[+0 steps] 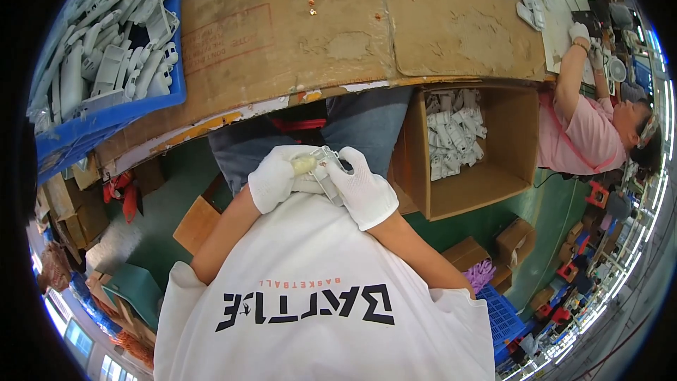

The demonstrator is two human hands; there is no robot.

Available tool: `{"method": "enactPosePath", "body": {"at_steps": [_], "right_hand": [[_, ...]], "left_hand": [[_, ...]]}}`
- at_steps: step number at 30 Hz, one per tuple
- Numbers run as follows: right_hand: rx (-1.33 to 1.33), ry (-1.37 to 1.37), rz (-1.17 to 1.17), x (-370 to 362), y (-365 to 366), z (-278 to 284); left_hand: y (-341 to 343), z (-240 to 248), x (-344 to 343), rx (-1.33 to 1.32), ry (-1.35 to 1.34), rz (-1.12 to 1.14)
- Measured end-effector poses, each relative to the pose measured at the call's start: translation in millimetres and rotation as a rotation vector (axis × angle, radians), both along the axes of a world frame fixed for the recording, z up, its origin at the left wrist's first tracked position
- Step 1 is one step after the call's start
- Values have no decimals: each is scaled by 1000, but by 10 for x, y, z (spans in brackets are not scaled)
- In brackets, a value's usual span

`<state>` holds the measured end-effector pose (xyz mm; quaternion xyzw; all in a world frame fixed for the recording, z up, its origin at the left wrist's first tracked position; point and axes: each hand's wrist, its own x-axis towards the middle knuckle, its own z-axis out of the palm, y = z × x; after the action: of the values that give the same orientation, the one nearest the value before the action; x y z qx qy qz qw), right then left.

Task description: The person picks up a plastic housing and a metal contact, inserts the contact into the housing by hand, and places the assembled unit into a cardboard box. This process is repeated for several units, occasionally moving the blue crate to reach more housings.

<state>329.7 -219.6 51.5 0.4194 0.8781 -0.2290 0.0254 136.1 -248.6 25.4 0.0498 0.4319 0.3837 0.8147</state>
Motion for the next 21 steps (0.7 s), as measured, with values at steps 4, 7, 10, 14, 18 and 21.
{"method": "enactPosePath", "body": {"at_steps": [4,7,10,14,18,21], "right_hand": [[-41,-3,-8,-47,23,44],[-111,67,13,-18,7,-25],[-64,98,99,-49,56,10],[19,176,37,-76,54,14],[85,106,135,-89,68,37],[122,48,176,-117,74,54]], "left_hand": [[11,-4,-25,1,38,-18],[-35,-80,-31,-16,-11,-58],[-35,-57,-38,-30,47,-115],[20,-21,-68,-17,-4,-34],[43,-2,-76,4,-4,-35],[44,-13,-82,-25,-24,-29]]}}
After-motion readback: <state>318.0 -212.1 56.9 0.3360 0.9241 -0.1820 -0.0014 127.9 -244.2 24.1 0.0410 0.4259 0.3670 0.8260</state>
